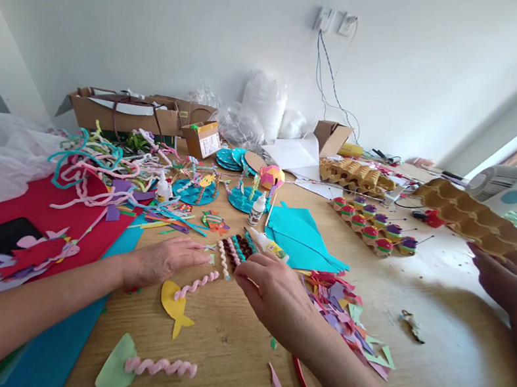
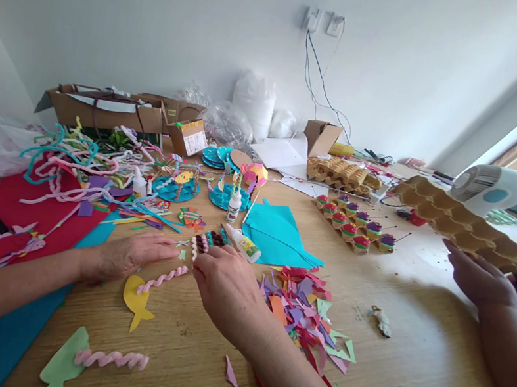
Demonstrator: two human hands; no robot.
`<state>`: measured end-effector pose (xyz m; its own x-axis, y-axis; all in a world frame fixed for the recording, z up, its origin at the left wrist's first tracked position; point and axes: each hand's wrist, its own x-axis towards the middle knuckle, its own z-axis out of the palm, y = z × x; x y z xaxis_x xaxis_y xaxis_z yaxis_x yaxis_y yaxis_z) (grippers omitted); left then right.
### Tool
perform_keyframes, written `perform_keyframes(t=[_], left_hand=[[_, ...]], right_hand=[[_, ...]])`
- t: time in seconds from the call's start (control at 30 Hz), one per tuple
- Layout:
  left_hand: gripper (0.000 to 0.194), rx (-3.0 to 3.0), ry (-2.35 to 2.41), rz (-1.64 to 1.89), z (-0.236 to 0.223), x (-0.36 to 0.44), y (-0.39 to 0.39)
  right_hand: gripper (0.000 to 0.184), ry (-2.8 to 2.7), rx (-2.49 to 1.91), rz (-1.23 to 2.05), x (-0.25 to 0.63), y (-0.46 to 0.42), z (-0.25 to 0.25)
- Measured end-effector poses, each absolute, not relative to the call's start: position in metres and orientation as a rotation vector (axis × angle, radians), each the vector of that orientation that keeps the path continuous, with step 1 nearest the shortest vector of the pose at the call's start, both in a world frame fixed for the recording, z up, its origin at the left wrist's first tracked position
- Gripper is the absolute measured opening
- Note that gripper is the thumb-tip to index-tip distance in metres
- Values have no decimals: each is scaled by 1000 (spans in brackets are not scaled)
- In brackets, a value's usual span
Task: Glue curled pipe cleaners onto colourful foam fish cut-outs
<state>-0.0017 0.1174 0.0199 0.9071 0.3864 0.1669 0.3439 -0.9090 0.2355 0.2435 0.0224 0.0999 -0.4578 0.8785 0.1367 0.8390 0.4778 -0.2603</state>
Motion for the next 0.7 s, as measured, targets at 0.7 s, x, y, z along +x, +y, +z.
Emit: perform_keyframes(t=[0.7], left_hand=[[53,2935,805,400,17,-17,136]], right_hand=[[18,-2343,-1411,227,248,19,78]])
